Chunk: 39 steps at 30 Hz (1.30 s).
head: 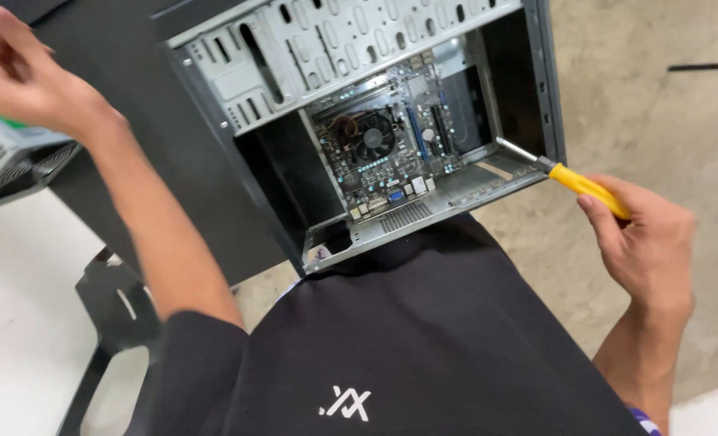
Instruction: Installing a motherboard and power supply unit into a computer case using a screwdriver.
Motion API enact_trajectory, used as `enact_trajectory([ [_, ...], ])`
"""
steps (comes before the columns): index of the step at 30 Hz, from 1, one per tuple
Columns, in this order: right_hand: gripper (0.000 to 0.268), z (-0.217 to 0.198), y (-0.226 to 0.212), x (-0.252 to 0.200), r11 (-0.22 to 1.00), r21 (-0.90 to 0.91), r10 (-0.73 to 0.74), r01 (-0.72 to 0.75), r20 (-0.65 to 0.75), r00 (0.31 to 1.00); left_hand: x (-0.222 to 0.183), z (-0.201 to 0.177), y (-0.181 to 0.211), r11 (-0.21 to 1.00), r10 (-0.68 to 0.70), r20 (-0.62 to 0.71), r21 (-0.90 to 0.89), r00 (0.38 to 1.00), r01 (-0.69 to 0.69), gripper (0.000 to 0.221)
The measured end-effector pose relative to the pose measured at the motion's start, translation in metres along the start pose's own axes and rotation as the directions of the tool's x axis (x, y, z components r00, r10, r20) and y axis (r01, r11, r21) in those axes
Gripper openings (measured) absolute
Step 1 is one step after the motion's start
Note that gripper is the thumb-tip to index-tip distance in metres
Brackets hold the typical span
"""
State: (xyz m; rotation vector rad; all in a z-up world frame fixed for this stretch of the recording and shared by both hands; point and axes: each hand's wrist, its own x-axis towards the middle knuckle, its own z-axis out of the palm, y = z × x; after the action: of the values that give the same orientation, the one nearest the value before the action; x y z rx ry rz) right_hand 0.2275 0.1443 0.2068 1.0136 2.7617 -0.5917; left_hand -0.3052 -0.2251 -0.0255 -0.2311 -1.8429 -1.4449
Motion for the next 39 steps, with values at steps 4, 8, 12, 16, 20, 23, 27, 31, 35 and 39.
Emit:
enact_trajectory([
  [4, 0.029, 0.002, -0.049, 0.040, 0.928, 0.124, -0.342, 0.352, -0.091, 0.935, -0.032, -0.029, 0.249, 0.981, -0.023, 0.311, -0.174, 0.950, 0.081, 0.013],
  [8, 0.028, 0.013, -0.089, 0.064, 0.644, 0.384, -0.644, 0.662, -0.194, 0.740, -0.089, -0.041, 0.330, 0.610, -0.460, 0.736, -0.145, 0.497, 0.779, 0.013],
  [12, 0.027, 0.009, -0.097, 0.074, 0.517, 0.427, -0.721, 0.742, -0.249, 0.646, -0.117, -0.048, 0.334, 0.084, -0.613, 0.765, -0.187, 0.199, 0.979, 0.014],
  [16, 0.029, 0.003, -0.097, 0.083, 0.480, 0.433, -0.756, 0.763, -0.237, 0.610, -0.112, -0.053, 0.342, 0.099, -0.622, 0.752, -0.200, 0.218, 0.975, 0.013],
  [20, 0.030, 0.002, -0.103, 0.082, 0.527, 0.505, -0.702, 0.684, -0.196, 0.685, -0.103, -0.058, 0.353, 0.277, -0.600, 0.711, -0.246, 0.367, 0.929, 0.017],
  [23, 0.032, 0.007, -0.109, 0.077, 0.535, 0.606, -0.654, 0.589, -0.145, 0.743, -0.098, -0.066, 0.359, 0.369, -0.558, 0.682, -0.305, 0.472, 0.878, 0.020],
  [27, 0.034, 0.022, -0.121, 0.061, 0.511, 0.652, -0.630, 0.560, -0.159, 0.760, -0.094, -0.087, 0.354, 0.186, -0.577, 0.726, -0.328, 0.373, 0.926, 0.018],
  [31, 0.030, 0.022, -0.135, 0.042, 0.555, 0.604, -0.606, 0.572, -0.178, 0.775, -0.087, -0.098, 0.346, 0.116, -0.584, 0.752, -0.296, 0.306, 0.948, 0.017],
  [35, 0.028, 0.024, -0.137, 0.018, 0.597, 0.488, -0.607, 0.637, -0.244, 0.756, -0.090, -0.104, 0.349, 0.198, -0.589, 0.744, -0.247, 0.317, 0.949, 0.018],
  [39, 0.023, 0.036, -0.139, -0.012, 0.678, 0.585, -0.406, 0.444, -0.205, 0.891, -0.141, -0.105, 0.335, 0.179, -0.653, 0.699, -0.230, 0.290, 0.957, 0.016],
])
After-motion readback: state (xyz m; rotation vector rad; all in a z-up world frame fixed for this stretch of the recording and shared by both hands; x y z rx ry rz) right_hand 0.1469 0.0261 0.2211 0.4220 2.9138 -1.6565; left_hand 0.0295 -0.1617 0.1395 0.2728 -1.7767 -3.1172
